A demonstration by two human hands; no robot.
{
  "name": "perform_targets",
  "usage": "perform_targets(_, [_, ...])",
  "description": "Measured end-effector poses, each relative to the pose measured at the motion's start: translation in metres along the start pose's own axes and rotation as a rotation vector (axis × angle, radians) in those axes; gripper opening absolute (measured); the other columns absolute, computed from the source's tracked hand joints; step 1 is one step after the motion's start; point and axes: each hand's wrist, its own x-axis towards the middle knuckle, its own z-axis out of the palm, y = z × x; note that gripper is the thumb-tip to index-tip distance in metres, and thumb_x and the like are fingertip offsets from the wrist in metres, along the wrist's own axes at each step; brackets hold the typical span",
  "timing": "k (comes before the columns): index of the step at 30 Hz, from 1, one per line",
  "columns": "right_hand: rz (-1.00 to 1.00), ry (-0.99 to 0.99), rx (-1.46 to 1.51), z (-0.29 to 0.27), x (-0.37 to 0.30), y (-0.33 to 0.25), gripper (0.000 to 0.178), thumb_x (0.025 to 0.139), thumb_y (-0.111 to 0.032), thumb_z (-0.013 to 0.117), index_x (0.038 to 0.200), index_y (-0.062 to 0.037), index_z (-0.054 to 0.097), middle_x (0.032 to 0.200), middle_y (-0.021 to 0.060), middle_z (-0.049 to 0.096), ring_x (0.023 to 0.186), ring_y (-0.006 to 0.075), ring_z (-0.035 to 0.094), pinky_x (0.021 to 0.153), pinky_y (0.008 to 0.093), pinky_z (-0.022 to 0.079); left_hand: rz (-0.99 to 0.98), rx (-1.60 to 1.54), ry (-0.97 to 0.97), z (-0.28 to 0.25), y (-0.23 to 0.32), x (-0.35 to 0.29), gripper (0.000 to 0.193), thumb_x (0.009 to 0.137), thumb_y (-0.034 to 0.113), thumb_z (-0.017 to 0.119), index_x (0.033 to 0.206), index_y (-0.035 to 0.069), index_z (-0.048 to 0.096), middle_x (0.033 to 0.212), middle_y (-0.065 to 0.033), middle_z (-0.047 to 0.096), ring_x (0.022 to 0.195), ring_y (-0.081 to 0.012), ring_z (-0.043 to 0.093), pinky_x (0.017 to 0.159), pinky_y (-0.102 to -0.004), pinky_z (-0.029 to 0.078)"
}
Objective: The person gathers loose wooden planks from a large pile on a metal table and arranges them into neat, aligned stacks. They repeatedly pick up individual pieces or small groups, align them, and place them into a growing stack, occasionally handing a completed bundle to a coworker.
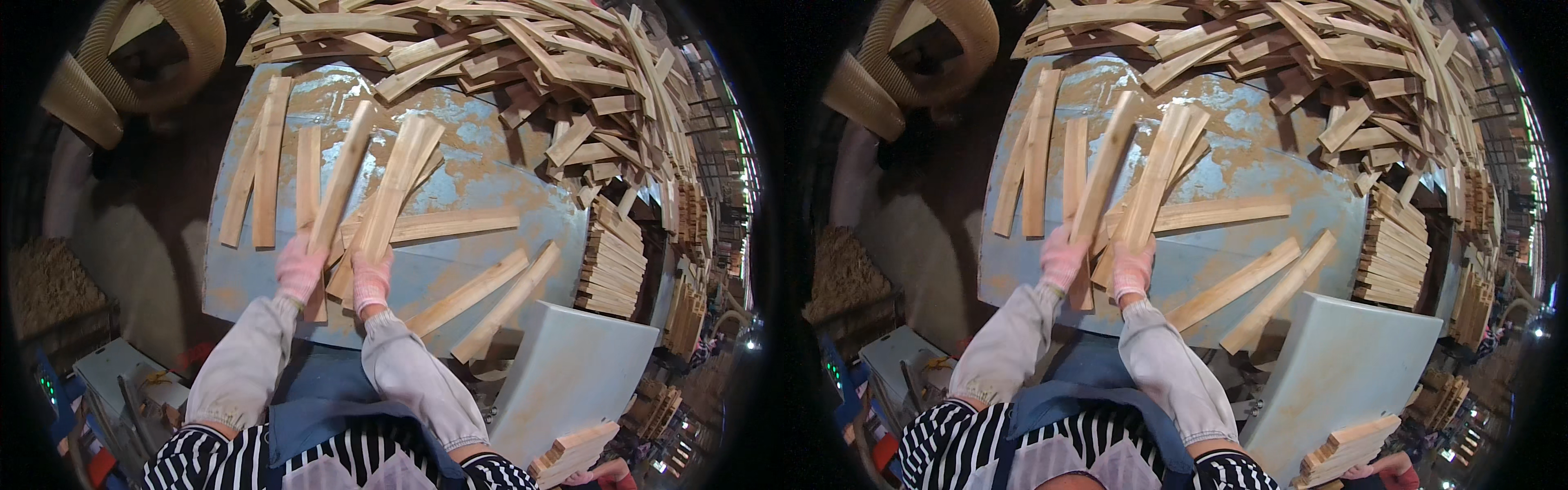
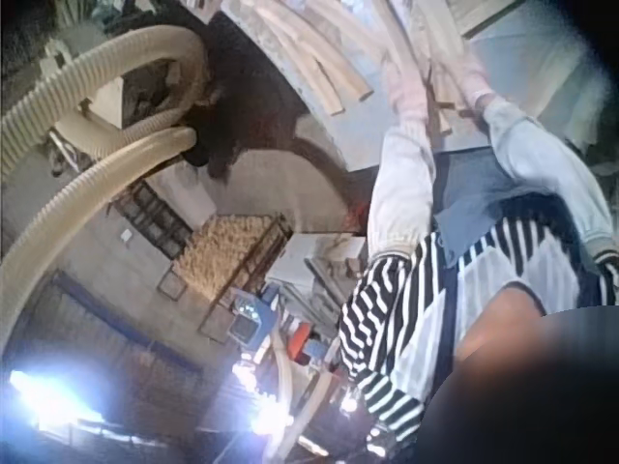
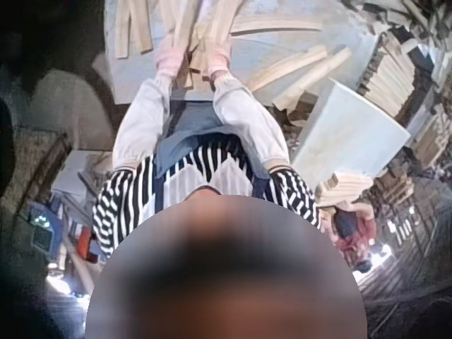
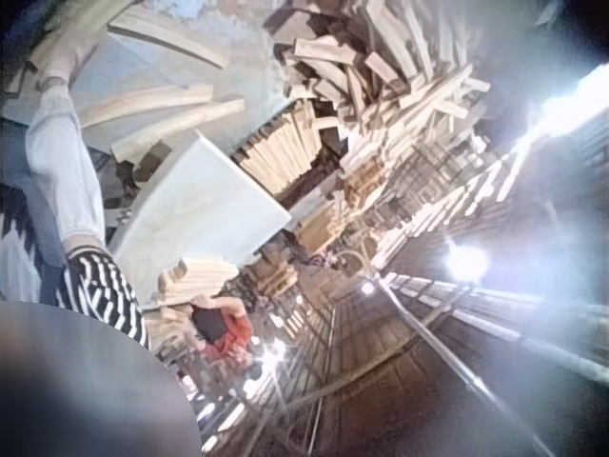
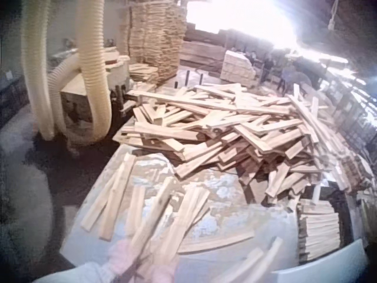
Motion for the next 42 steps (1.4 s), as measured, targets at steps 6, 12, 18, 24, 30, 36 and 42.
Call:
perform_targets(6, [0.033,-0.211,0.275,-0.037,-0.023,-0.014,0.058,0.091,-0.028,0.079,0.133,0.0068,0.059,0.116,0.0182,0.072,0.1,0.028,0.068,0.093,0.0395,0.054,0.04,0.034,0.385,0.029,-0.093,-0.045,0.062,0.089,0.032,0.072,0.147,0.015,0.058,0.139,-0.0219,0.06,0.122,-0.0407,0.061,0.107,-0.0481,0.048])
perform_targets(12, [0.188,0.231,-0.007,-0.117,-0.036,0.036,0.065,0.089,-0.029,0.08,0.137,0.0088,0.058,0.124,0.0214,0.07,0.108,0.0314,0.067,0.098,0.0407,0.052,-0.283,0.247,0.01,0.035,-0.015,-0.041,0.12,0.076,0.043,0.086,0.17,0.019,0.015,0.167,-0.0223,0.03,0.14,-0.0476,0.046,0.116,-0.0506,0.042])
perform_targets(18, [0.148,0.163,0.076,-0.136,-0.027,0.044,0.059,0.092,-0.021,0.078,0.139,0.009,0.059,0.127,0.019,0.071,0.11,0.0304,0.067,0.099,0.0399,0.051,-0.127,0.344,0.079,0.014,-0.043,-0.026,0.116,0.074,0.03,0.086,0.168,0.014,0.02,0.143,-0.0206,0.058,0.127,-0.0409,0.057,0.11,-0.0498,0.047])
perform_targets(24, [0.155,0.105,0.236,-0.157,-0.027,0.062,0.057,0.095,-0.018,0.075,0.14,0.0104,0.057,0.125,0.0165,0.07,0.109,0.0265,0.066,0.1,0.0374,0.051,0.397,0.197,0.046,0.025,0.027,0.0,0.1,0.08,0.028,0.079,0.163,-0.001,0.03,0.149,-0.0256,0.053,0.135,-0.0424,0.052,0.118,-0.0467,0.04])
perform_targets(30, [0.175,0.089,0.241,-0.152,-0.027,0.045,0.059,0.094,-0.021,0.074,0.142,0.009,0.056,0.125,0.0184,0.07,0.11,0.0291,0.067,0.098,0.0388,0.053,0.537,0.74,-0.019,0.118,0.098,0.036,0.08,0.088,0.02,0.068,0.162,0.011,0.038,0.122,-0.0176,0.061,0.119,-0.037,0.059,0.107,-0.054,0.043])
perform_targets(36, [0.2,0.047,0.419,-0.085,0.013,0.008,0.067,0.091,-0.018,0.075,0.151,-0.0006,0.051,0.142,0.0138,0.061,0.125,0.0286,0.059,0.109,0.0437,0.045,0.464,0.588,-0.193,0.098,0.115,0.033,0.069,0.091,0.007,0.056,0.159,0.01,0.043,0.124,-0.0228,0.064,0.115,-0.0396,0.064,0.103,-0.0533,0.048])
perform_targets(42, [0.043,-0.057,0.517,-0.12,0.027,0.033,0.044,0.096,-0.017,0.067,0.137,-0.0021,0.062,0.123,0.0123,0.067,0.115,0.025,0.062,0.101,0.0387,0.051,0.492,0.394,-0.119,0.029,0.037,0.063,0.087,0.081,0.011,0.072,0.161,0.011,0.038,0.129,-0.0252,0.067,0.114,-0.0441,0.066,0.099,-0.0493,0.054])
